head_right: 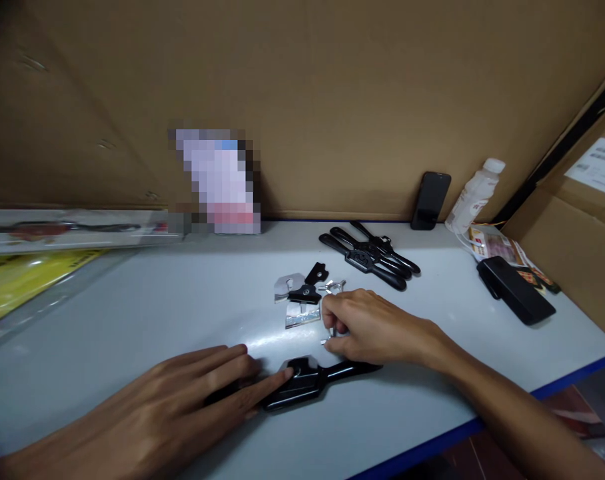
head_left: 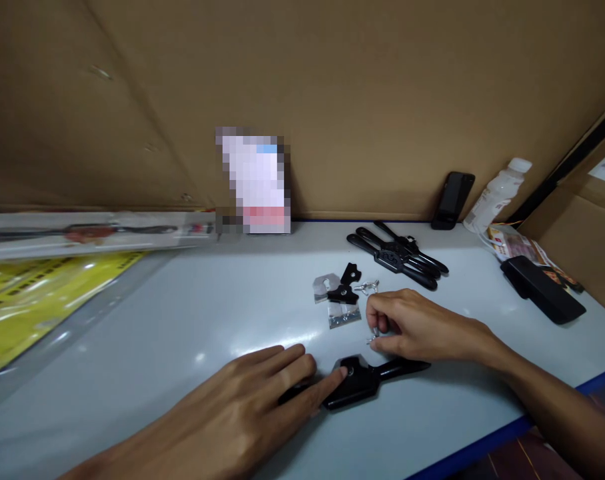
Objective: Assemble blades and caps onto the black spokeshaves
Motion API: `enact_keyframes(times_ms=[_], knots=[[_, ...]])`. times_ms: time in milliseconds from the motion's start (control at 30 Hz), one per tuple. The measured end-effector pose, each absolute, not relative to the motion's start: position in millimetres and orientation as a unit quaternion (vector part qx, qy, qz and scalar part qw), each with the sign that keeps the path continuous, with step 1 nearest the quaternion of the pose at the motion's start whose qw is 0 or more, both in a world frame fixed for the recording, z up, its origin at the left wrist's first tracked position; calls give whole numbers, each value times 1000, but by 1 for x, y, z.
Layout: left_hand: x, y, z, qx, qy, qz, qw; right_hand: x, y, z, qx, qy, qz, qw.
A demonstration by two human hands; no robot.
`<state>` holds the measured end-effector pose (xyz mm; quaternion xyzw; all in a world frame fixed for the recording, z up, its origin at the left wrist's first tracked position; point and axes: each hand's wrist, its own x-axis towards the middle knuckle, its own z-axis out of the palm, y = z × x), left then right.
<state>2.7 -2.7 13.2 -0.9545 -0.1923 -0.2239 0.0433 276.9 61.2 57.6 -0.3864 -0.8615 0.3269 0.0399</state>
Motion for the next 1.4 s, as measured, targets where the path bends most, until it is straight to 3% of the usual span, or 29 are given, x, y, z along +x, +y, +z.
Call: enact_keyframes(times_ms=[267, 967, 1400], knots=[[3, -2, 15, -954, -195, -227, 32, 273, 56, 57, -400, -847, 337, 97], [2, -2, 11, -952, -194, -232, 48, 272, 47, 59, -400, -879, 256, 44], [2, -4, 15, -952, -201, -228, 35, 285, 46, 57, -416, -861, 290, 27]])
